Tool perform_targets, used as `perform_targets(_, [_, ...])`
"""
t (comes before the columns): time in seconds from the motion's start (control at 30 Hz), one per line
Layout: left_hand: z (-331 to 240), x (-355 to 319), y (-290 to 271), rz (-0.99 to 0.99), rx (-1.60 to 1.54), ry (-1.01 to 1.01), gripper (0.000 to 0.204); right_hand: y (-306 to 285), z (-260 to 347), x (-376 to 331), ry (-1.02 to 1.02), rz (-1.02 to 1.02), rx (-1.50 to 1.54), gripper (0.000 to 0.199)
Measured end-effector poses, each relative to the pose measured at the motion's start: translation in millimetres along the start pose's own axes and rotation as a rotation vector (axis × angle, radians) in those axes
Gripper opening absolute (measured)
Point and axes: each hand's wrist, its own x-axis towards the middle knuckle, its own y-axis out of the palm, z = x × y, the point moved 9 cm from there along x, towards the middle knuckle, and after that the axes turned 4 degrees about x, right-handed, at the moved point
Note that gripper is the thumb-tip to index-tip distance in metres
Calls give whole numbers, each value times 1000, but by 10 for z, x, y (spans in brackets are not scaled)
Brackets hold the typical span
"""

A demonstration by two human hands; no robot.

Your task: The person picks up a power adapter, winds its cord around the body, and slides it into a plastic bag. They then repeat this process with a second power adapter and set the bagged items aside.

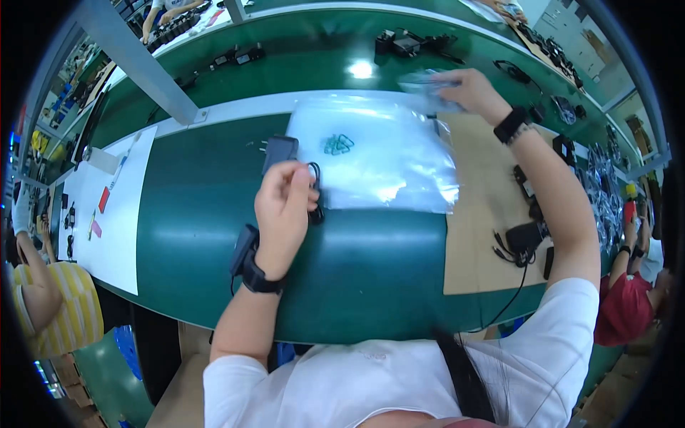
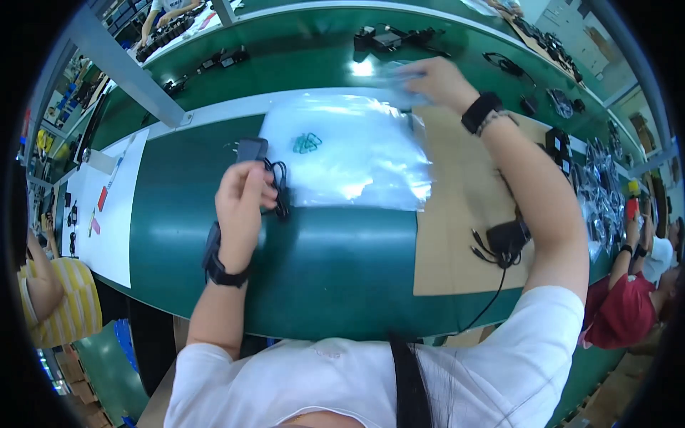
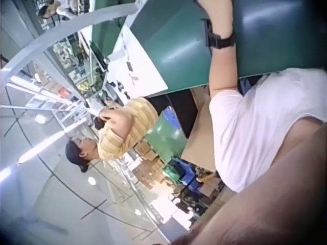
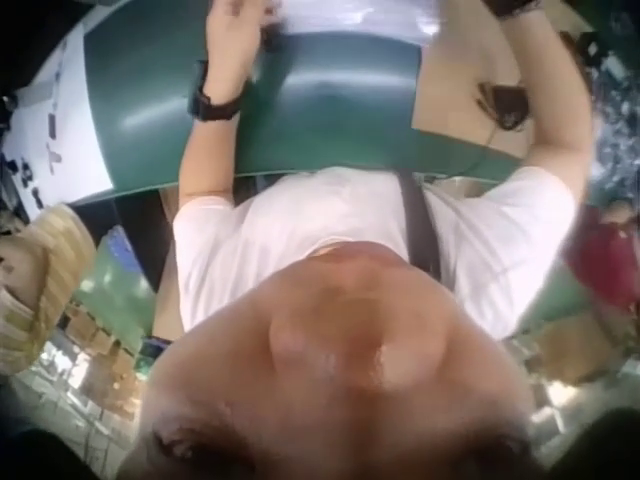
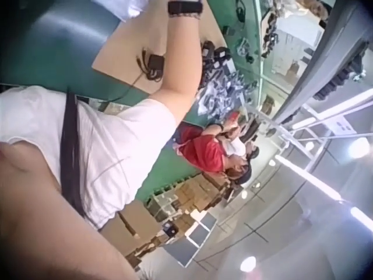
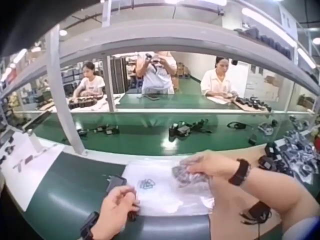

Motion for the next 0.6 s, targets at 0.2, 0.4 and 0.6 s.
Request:
perform_targets(0.2, [-452,-8,-162,-181,380,465,6,-681,-1731,830,181,-426,-966,34])
perform_targets(0.4, [-662,-115,-170,-204,545,632,7,-273,-1189,1744,-223,-385,-670,63])
perform_targets(0.6, [-713,-132,-151,-167,582,746,6,-2,-1436,2190,24,-242,-711,66])
